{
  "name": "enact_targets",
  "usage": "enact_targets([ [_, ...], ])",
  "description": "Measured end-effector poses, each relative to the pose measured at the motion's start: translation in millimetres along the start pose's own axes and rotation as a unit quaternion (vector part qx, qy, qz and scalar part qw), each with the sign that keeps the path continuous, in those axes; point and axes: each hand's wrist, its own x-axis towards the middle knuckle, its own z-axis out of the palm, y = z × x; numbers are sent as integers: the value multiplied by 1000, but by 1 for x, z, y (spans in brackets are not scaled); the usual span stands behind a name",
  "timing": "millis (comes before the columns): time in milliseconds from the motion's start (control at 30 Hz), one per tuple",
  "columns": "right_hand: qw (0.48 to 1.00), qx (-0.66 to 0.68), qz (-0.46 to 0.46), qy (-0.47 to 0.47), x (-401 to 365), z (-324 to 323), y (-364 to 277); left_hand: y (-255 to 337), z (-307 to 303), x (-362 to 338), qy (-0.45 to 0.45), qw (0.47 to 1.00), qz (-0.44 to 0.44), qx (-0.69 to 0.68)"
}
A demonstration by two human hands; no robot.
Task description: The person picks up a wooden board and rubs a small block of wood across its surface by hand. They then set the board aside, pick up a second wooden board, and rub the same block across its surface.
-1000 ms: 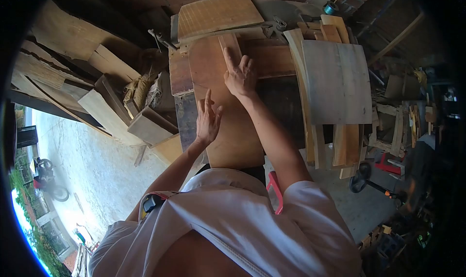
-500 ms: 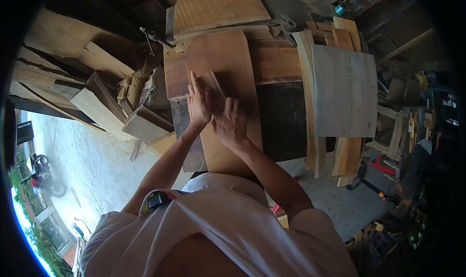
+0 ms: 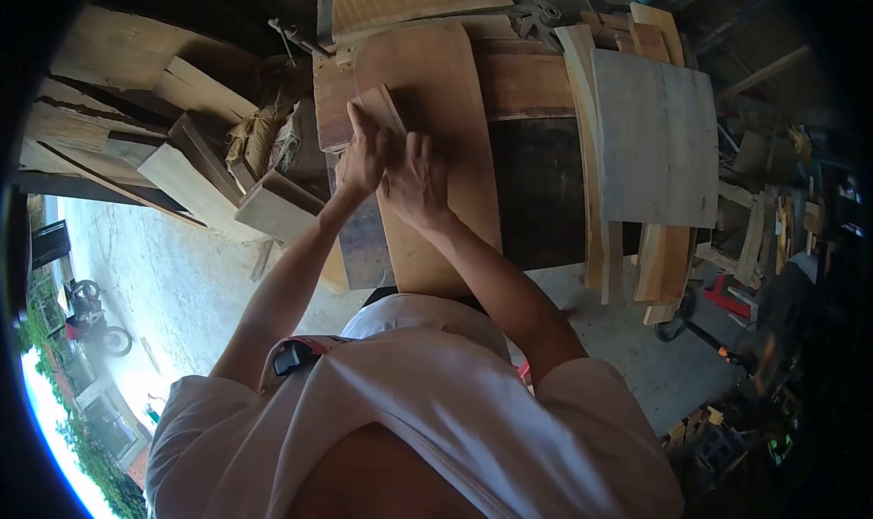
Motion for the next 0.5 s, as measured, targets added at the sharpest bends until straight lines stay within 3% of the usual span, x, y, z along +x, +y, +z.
enact_targets([
  [133, 996, 25, -50, -62, -119, -5, -10, -5, 29, -122, -67, 996, -64, -9],
  [233, 995, 35, -37, -81, -106, -10, -10, -5, 28, -112, -61, 997, -55, 3],
  [333, 998, 33, -42, -36, -25, -10, 0, -7, 9, -31, -16, 1000, -15, 0],
  [433, 1000, -24, -11, 7, 86, 3, 13, 15, -34, 88, -21, 996, -59, 59],
  [500, 998, -21, -4, 51, 146, 13, 23, 15, -47, 154, 22, 998, -34, 49],
])
